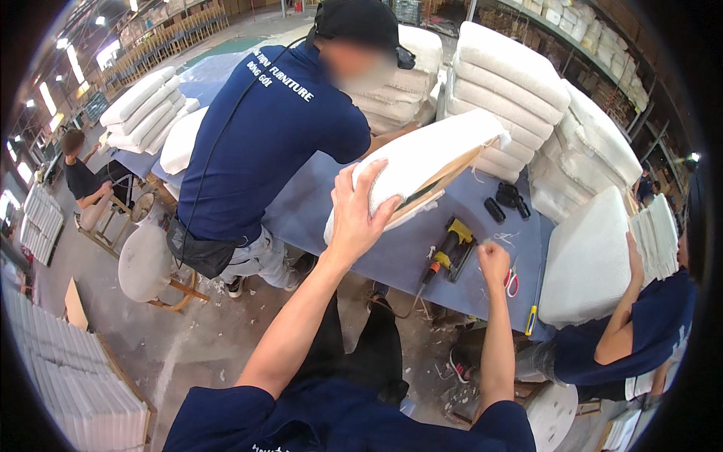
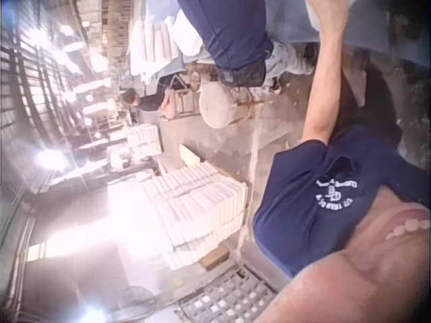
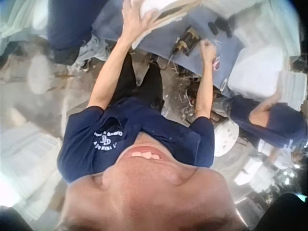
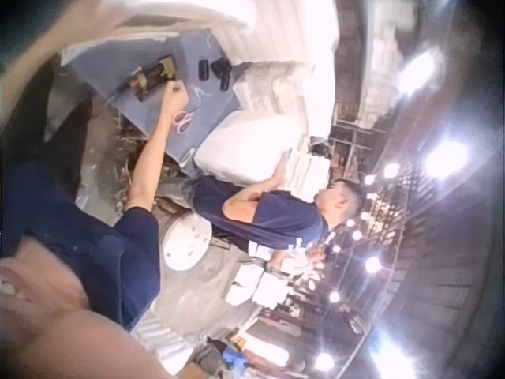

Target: The person staples white fabric onto a rectangular cushion frame using a handheld staple gun, then trims excess fabric with scissors. The person repeats this process on multiple cushion units and stacks the finished pieces on the table.

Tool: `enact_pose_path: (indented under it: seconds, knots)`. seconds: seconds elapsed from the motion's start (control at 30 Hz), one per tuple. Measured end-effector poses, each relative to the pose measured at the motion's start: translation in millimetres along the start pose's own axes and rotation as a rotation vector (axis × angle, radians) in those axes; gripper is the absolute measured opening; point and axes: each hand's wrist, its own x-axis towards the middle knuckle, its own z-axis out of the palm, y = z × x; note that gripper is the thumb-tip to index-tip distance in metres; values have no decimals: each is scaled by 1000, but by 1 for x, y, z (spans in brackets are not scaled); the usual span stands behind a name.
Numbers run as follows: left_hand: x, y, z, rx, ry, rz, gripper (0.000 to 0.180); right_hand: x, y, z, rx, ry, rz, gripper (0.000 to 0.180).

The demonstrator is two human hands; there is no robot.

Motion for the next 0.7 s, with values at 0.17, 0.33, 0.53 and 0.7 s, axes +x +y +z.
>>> enact_pose_path:
  seconds: [0.17,0.33,0.53,0.7]
  knots:
    - [0,1,12,41,56,0,64,-7,96,42,-327,208,27,46]
    - [-7,-17,8,79,109,10,59,-6,-51,110,-278,-127,109,66]
    - [-12,-13,25,55,158,96,64,8,-23,147,-510,-293,84,104]
    - [-15,-20,30,61,167,93,67,-6,21,97,-324,-313,313,120]
